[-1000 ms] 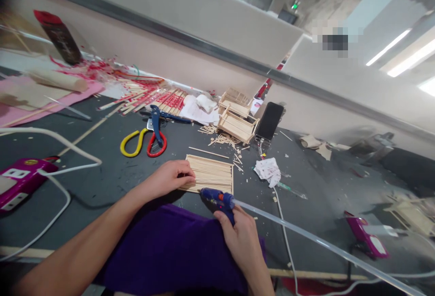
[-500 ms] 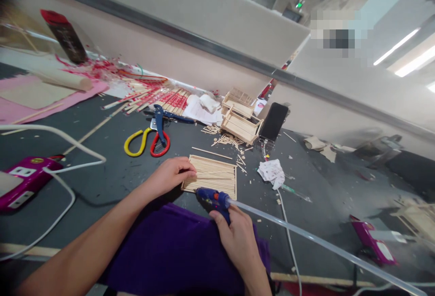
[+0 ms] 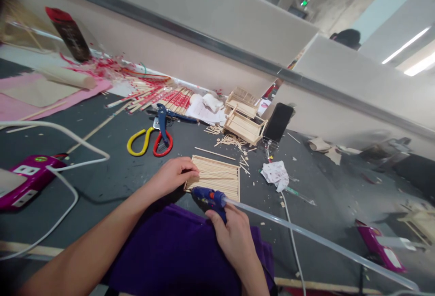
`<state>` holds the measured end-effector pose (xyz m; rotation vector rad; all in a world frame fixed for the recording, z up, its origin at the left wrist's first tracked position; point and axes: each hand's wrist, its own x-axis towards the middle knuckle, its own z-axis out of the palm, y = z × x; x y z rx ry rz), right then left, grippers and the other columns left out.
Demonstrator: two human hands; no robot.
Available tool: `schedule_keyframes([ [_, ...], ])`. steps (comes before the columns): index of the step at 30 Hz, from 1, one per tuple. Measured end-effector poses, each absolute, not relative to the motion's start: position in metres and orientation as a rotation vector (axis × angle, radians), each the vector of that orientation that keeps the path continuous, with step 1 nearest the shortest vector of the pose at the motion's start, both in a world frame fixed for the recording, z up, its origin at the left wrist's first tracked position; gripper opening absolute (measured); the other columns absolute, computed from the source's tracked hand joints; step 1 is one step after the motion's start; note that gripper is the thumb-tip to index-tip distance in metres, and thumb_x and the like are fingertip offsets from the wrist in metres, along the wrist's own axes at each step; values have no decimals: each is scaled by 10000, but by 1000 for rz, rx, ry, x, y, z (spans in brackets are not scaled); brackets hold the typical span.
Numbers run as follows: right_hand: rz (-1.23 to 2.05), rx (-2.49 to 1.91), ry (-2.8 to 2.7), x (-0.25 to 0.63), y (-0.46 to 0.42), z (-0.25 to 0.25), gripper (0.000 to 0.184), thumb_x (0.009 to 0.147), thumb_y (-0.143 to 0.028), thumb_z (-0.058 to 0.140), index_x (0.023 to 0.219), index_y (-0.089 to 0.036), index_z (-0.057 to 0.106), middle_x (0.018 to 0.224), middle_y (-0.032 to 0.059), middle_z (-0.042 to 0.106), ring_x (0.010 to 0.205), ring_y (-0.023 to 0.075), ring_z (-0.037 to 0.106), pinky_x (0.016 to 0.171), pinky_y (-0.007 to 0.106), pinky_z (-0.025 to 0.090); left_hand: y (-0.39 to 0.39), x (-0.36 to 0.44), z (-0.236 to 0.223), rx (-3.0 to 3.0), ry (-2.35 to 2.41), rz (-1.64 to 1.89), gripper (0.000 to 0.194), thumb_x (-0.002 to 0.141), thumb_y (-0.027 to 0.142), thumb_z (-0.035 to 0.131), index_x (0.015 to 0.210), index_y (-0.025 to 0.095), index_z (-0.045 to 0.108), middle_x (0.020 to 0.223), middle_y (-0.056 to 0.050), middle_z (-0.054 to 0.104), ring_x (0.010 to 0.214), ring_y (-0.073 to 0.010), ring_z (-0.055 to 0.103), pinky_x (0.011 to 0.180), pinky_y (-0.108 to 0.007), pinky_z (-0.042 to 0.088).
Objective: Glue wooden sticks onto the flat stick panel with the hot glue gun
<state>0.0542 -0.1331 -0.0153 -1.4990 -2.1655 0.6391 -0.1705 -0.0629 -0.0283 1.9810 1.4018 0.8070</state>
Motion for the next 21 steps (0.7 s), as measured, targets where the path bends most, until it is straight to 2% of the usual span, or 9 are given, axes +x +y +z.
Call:
schedule_keyframes([
  [4,694,-1508,-2148,52,-132,-15,300,912,-387,482,916,-177,696,844,82,714,797,229,661,767,292,489,-63,-171,-28,1961,1406,816,176,839,274,570,775,191,711,804,-21,662,770,-160,587,675,-244,393],
  [9,761,-1495,-2133,51,-132,-16,303,914,-394,480,949,-173,684,944,96,716,902,241,655,827,305,471,-62,-171,-28,1960,1402,815,184,842,281,565,779,190,712,798,-21,659,761,-159,583,674,-244,394],
  [21,744,-1484,-2145,50,-131,-17,323,911,-396,477,986,-175,700,930,104,724,879,248,667,817,314,488,-63,-171,-29,1949,1405,813,186,840,279,565,777,189,715,804,-24,665,764,-159,586,672,-243,396],
])
